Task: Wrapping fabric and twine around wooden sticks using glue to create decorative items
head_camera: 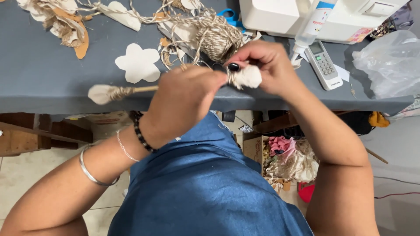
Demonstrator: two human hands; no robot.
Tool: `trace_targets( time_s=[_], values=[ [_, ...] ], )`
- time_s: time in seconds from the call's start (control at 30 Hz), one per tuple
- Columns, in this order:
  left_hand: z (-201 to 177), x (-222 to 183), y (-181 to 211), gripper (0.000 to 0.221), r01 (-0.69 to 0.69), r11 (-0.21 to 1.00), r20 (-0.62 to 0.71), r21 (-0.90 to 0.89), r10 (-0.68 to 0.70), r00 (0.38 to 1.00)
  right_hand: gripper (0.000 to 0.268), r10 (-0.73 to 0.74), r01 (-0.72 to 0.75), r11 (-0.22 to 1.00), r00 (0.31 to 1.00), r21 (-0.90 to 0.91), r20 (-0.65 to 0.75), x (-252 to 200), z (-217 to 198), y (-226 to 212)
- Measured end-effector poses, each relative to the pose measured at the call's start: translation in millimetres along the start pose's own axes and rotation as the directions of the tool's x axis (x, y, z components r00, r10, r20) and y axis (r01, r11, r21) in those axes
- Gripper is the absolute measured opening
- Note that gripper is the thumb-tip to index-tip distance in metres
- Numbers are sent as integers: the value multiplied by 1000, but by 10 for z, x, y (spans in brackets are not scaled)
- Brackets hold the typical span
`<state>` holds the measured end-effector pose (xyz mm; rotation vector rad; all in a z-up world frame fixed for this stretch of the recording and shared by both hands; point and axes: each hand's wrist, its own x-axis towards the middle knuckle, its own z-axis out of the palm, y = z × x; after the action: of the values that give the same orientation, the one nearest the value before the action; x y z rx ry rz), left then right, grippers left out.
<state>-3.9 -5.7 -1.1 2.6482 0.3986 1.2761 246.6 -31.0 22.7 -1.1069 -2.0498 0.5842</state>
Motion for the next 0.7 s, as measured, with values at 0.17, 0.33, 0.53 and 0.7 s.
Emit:
trace_targets(
  time_s=[0.17,0.33,0.53,0.7],
  values=[
    [-36,79,-113,15,58,998,-164,-32,-63,984,10,-167,122,951,976,-286,-140,-235,299,43],
    [59,14,-210,12,77,991,-133,108,-62,989,13,-485,404,580,869,-707,99,-206,216,-375],
    [154,-17,-143,7,27,990,32,137,-31,999,8,-534,528,464,808,-711,251,63,-95,-499],
    [113,-15,-82,6,-4,997,72,79,-2,997,12,-317,376,835,926,-402,206,280,-232,-492]
  ],
)
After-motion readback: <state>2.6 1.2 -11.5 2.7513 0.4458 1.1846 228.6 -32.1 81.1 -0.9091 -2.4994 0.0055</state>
